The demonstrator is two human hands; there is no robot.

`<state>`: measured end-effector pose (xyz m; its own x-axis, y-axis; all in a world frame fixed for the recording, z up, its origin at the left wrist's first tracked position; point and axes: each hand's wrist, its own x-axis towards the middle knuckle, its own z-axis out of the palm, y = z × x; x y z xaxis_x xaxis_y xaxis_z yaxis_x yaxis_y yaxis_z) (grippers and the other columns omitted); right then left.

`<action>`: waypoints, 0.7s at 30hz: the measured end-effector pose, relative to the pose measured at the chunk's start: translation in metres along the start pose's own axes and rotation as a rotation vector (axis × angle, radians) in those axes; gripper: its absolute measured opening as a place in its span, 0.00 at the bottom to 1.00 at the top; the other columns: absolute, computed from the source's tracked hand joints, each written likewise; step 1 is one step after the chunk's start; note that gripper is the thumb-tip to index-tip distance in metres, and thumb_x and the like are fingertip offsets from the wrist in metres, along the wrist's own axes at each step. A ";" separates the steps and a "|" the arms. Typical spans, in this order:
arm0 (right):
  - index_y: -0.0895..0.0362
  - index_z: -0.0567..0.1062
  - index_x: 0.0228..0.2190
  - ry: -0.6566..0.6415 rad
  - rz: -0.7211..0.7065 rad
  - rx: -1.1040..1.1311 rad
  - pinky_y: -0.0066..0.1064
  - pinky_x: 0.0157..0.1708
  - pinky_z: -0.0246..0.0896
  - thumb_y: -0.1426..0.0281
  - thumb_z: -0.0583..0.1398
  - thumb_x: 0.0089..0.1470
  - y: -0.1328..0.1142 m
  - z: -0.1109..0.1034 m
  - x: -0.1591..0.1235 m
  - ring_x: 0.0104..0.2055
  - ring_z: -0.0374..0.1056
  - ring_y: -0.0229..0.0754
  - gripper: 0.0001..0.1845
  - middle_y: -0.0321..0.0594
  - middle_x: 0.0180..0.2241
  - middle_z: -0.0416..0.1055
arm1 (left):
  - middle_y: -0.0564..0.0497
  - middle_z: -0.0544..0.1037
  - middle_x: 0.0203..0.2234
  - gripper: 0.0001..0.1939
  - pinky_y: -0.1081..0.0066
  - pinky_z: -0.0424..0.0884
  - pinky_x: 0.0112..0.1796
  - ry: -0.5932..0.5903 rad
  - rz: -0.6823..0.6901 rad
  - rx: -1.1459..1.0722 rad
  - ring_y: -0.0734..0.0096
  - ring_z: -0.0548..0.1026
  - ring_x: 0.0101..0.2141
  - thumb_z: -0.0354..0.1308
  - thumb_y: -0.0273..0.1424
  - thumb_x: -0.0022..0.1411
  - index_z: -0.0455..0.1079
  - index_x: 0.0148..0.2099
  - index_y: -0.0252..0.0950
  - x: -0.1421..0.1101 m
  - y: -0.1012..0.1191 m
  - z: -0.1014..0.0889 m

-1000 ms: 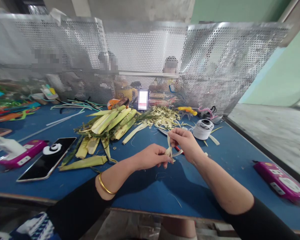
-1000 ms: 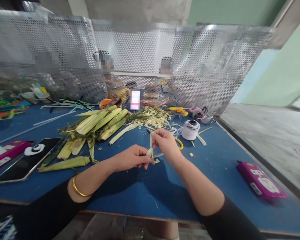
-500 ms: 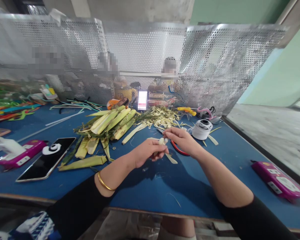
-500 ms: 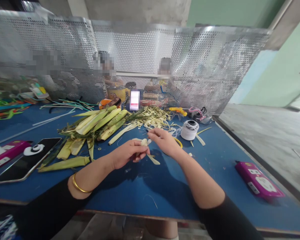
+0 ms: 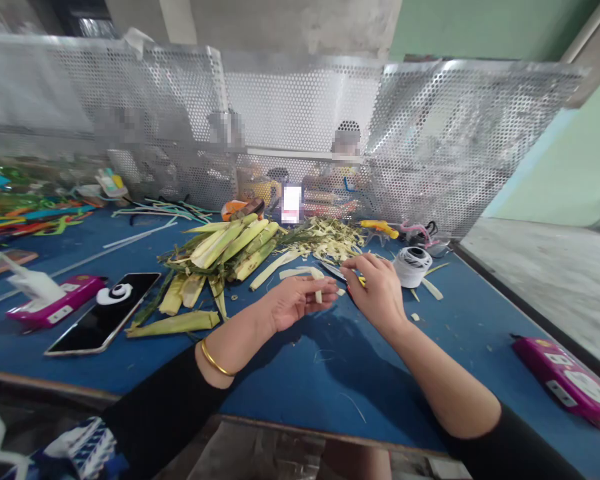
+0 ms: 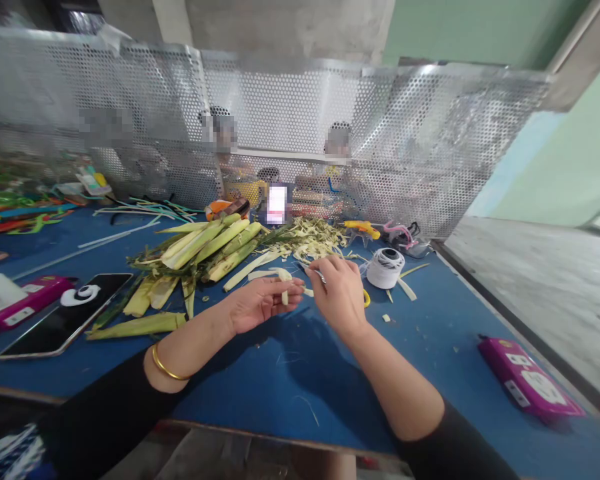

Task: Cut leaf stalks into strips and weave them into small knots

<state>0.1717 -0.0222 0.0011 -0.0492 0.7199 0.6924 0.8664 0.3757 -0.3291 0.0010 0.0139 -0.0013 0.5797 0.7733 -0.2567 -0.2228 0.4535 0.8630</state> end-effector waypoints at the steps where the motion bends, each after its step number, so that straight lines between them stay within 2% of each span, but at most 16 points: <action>1: 0.54 0.74 0.28 0.003 0.015 0.020 0.37 0.43 0.55 0.66 0.54 0.59 -0.005 -0.002 -0.001 0.38 0.68 0.47 0.11 0.43 0.32 0.75 | 0.45 0.80 0.33 0.05 0.75 0.73 0.36 0.001 0.010 -0.047 0.73 0.77 0.33 0.62 0.24 0.56 0.76 0.37 0.30 0.001 0.001 0.000; 4: 0.53 0.74 0.24 -0.104 0.106 0.154 0.33 0.34 0.57 0.63 0.55 0.58 -0.016 0.000 -0.006 0.31 0.68 0.43 0.14 0.40 0.28 0.74 | 0.45 0.80 0.35 0.06 0.75 0.73 0.39 0.028 0.053 -0.139 0.74 0.78 0.35 0.59 0.20 0.58 0.75 0.37 0.30 0.004 0.002 -0.002; 8: 0.53 0.75 0.23 -0.226 0.236 0.277 0.31 0.30 0.56 0.61 0.58 0.54 -0.019 0.016 -0.012 0.29 0.67 0.43 0.13 0.39 0.27 0.74 | 0.45 0.80 0.35 0.07 0.79 0.72 0.39 0.074 0.088 -0.149 0.77 0.77 0.34 0.57 0.19 0.60 0.76 0.36 0.30 0.005 -0.003 0.001; 13: 0.55 0.72 0.21 -0.229 0.352 0.424 0.31 0.29 0.53 0.63 0.56 0.52 -0.020 0.027 -0.017 0.26 0.63 0.40 0.13 0.37 0.23 0.71 | 0.47 0.80 0.34 0.07 0.81 0.71 0.38 0.127 0.091 -0.155 0.78 0.76 0.32 0.59 0.18 0.57 0.77 0.35 0.32 0.005 -0.009 0.005; 21: 0.55 0.64 0.17 -0.280 0.391 0.625 0.29 0.26 0.47 0.66 0.56 0.48 -0.019 0.025 -0.017 0.25 0.55 0.36 0.12 0.33 0.20 0.62 | 0.49 0.80 0.31 0.06 0.79 0.71 0.31 0.174 0.056 -0.171 0.75 0.76 0.31 0.63 0.20 0.52 0.77 0.34 0.34 0.006 -0.009 0.004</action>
<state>0.1438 -0.0267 -0.0206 0.0064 0.9565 0.2915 0.4104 0.2633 -0.8730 0.0093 0.0124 -0.0091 0.4220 0.8575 -0.2943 -0.3892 0.4645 0.7954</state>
